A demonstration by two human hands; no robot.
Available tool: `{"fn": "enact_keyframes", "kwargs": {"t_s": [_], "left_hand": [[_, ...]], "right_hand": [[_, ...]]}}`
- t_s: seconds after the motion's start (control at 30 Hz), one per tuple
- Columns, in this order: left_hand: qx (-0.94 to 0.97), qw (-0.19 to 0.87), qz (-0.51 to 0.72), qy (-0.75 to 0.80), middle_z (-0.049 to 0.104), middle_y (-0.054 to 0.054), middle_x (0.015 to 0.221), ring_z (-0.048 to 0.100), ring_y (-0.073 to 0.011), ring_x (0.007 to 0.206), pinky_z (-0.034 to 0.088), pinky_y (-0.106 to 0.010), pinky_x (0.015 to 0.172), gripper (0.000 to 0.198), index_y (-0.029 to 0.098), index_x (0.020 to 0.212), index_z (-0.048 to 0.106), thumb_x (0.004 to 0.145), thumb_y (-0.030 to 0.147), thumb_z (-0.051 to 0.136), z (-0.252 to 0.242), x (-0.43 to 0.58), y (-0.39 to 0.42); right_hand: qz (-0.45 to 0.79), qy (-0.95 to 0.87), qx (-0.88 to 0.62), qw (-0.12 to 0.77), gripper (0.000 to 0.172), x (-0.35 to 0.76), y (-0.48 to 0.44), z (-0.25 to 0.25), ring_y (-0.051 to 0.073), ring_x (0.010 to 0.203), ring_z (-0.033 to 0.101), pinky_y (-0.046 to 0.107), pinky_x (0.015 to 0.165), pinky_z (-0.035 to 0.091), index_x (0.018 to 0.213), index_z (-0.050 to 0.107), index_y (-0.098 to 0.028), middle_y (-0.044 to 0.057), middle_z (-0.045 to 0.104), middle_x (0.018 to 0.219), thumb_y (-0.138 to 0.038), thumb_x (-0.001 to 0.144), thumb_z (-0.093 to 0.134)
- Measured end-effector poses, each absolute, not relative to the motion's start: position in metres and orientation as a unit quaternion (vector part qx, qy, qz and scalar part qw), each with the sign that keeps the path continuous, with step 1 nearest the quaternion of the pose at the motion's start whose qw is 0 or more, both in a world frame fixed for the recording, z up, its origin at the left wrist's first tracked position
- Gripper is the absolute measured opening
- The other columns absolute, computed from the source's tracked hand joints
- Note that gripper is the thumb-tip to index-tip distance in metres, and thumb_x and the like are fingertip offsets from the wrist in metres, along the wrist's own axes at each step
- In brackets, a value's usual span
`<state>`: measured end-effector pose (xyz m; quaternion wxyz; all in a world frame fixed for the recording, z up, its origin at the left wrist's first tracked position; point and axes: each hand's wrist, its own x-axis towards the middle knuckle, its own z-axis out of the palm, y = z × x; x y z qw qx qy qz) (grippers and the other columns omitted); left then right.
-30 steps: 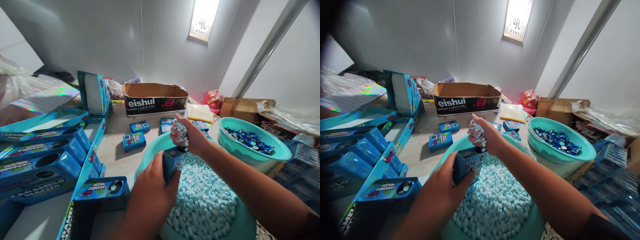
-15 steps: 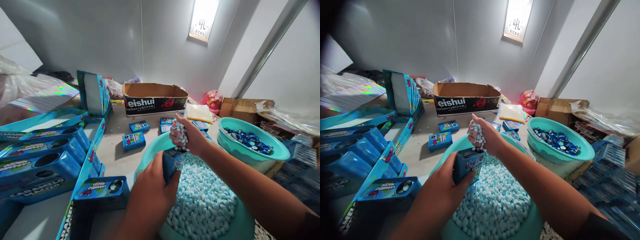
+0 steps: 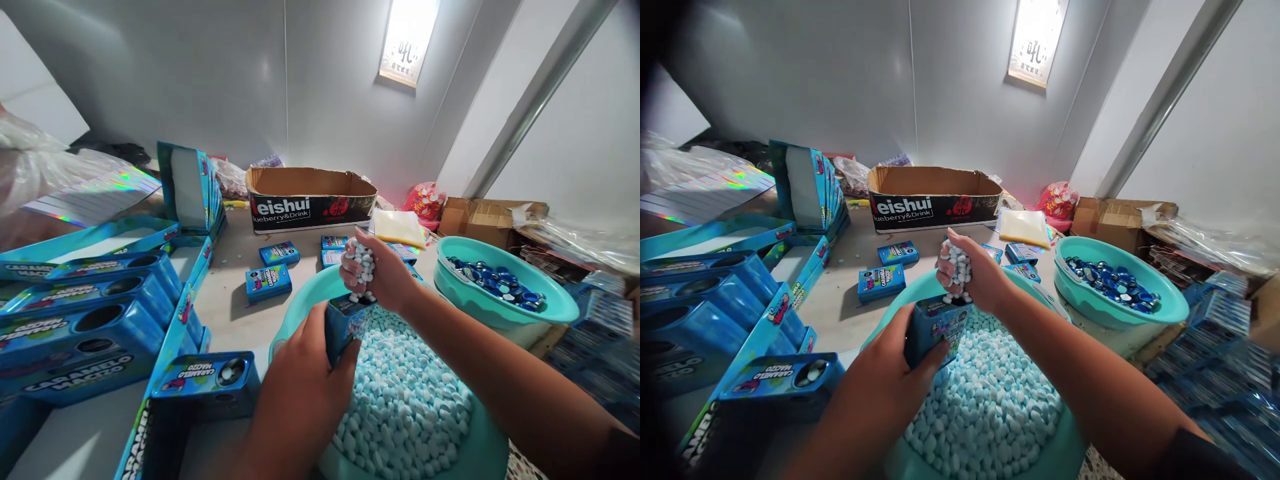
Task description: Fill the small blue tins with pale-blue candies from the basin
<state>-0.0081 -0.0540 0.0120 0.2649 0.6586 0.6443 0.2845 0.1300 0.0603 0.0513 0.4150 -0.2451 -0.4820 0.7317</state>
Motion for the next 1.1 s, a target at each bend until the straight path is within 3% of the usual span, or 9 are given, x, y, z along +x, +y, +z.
{"fn": "enact_keyframes", "kwargs": {"t_s": [0.47,0.83,1.1], "left_hand": [[0.661,0.259,0.291,0.641,0.062,-0.008,0.109,0.059,-0.0331,0.098,0.044,-0.044,0.079,0.037,0.024,0.123,0.046,0.091,0.042,0.051,0.0118,-0.0089,-0.0551],[0.657,0.269,0.299,0.637,0.063,-0.012,0.112,0.059,-0.0340,0.110,0.045,-0.046,0.088,0.045,0.022,0.131,0.043,0.093,0.045,0.048,0.0150,-0.0097,-0.0551],[0.653,0.269,0.310,0.636,0.063,-0.010,0.115,0.060,-0.0317,0.104,0.045,-0.043,0.083,0.040,0.025,0.130,0.044,0.093,0.041,0.047,0.0166,-0.0083,-0.0552]], "right_hand": [[0.707,-0.522,-0.241,0.412,0.032,0.1311,0.0547,0.0512,0.013,0.058,0.056,0.022,0.045,0.034,0.072,0.048,-0.020,-0.003,0.047,0.059,-0.048,0.080,0.063],[0.702,-0.537,-0.209,0.419,0.031,0.1328,0.0529,0.0563,0.013,0.059,0.056,0.022,0.045,0.038,0.067,0.044,-0.020,-0.001,0.054,0.066,-0.044,0.076,0.061],[0.689,-0.558,-0.209,0.412,0.032,0.1328,0.0521,0.0570,0.013,0.062,0.057,0.022,0.046,0.042,0.065,0.043,-0.020,0.001,0.056,0.071,-0.045,0.075,0.060]]}}
